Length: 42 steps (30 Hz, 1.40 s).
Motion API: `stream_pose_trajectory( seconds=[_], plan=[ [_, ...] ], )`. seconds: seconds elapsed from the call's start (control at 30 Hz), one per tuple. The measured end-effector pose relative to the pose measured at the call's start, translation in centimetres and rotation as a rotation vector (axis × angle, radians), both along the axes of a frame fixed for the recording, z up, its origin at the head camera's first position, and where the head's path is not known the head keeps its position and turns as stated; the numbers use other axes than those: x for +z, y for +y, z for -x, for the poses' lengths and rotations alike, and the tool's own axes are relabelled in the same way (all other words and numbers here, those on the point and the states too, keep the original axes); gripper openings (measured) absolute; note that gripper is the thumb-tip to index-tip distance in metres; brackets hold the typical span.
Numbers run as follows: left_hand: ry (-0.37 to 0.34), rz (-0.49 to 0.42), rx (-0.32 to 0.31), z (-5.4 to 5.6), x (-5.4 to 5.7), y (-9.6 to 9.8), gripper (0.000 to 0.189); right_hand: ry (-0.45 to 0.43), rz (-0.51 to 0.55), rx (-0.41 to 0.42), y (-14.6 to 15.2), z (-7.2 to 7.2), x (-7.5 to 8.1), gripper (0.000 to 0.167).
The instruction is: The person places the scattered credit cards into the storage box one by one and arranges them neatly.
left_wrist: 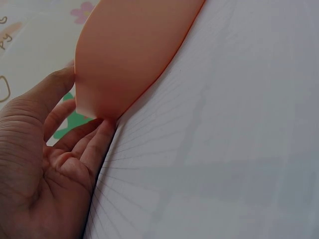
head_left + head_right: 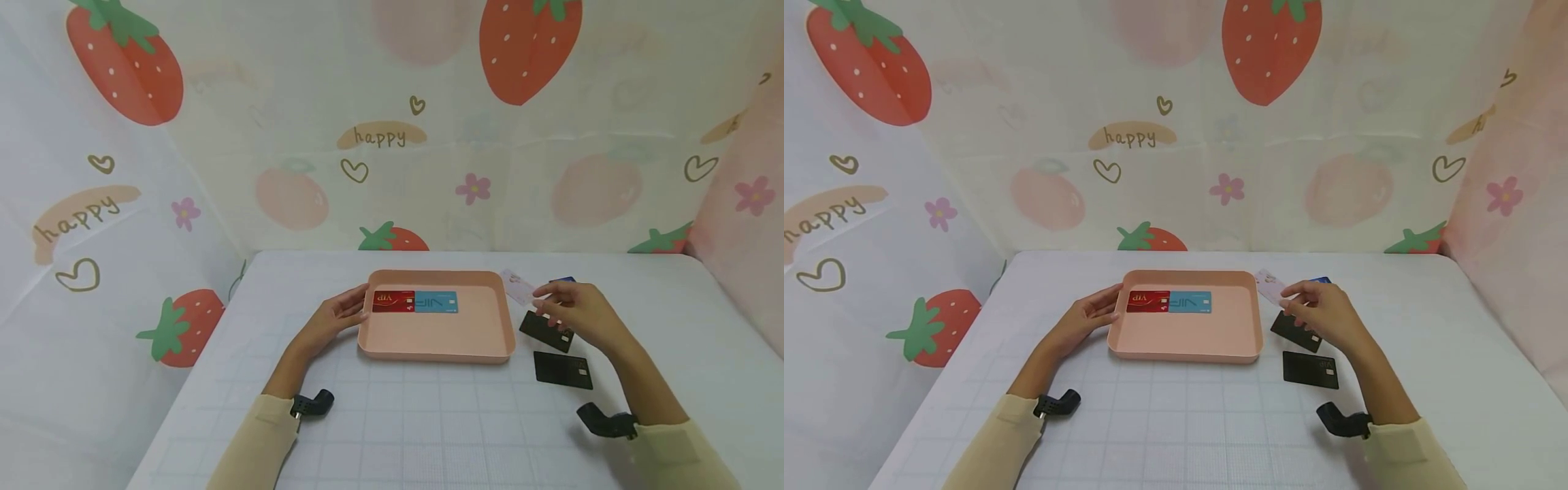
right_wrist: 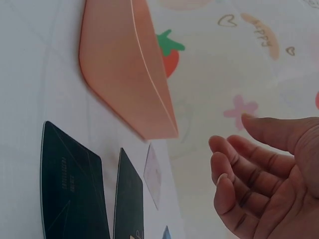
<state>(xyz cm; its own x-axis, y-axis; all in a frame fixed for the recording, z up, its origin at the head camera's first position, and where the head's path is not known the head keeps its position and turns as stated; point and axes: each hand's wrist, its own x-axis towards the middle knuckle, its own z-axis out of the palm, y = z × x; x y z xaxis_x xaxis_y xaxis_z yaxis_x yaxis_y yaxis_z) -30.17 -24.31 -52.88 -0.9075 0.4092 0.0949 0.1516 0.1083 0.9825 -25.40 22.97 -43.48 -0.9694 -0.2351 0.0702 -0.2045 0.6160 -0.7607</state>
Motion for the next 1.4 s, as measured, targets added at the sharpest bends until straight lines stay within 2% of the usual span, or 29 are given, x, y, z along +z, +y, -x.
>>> stream_pose_trajectory(
  seconds=[0.3,0.87,1.4],
  plan=[
    [-0.007,0.001,0.012,-0.1,0.1,0.1,0.065,-0.014,-0.013,-0.015,0.8,0.2,-0.6,0.034],
    [-0.016,-0.005,0.011,-0.1,-0.1,-0.1,0.065,-0.036,-0.134,-0.069,1.5,0.9,-2.0,0.035],
    [-0.016,0.002,0.017,-0.2,0.1,0.1,0.066,-0.067,-0.241,-0.044,2.3,1.2,-2.5,0.037]
  ],
)
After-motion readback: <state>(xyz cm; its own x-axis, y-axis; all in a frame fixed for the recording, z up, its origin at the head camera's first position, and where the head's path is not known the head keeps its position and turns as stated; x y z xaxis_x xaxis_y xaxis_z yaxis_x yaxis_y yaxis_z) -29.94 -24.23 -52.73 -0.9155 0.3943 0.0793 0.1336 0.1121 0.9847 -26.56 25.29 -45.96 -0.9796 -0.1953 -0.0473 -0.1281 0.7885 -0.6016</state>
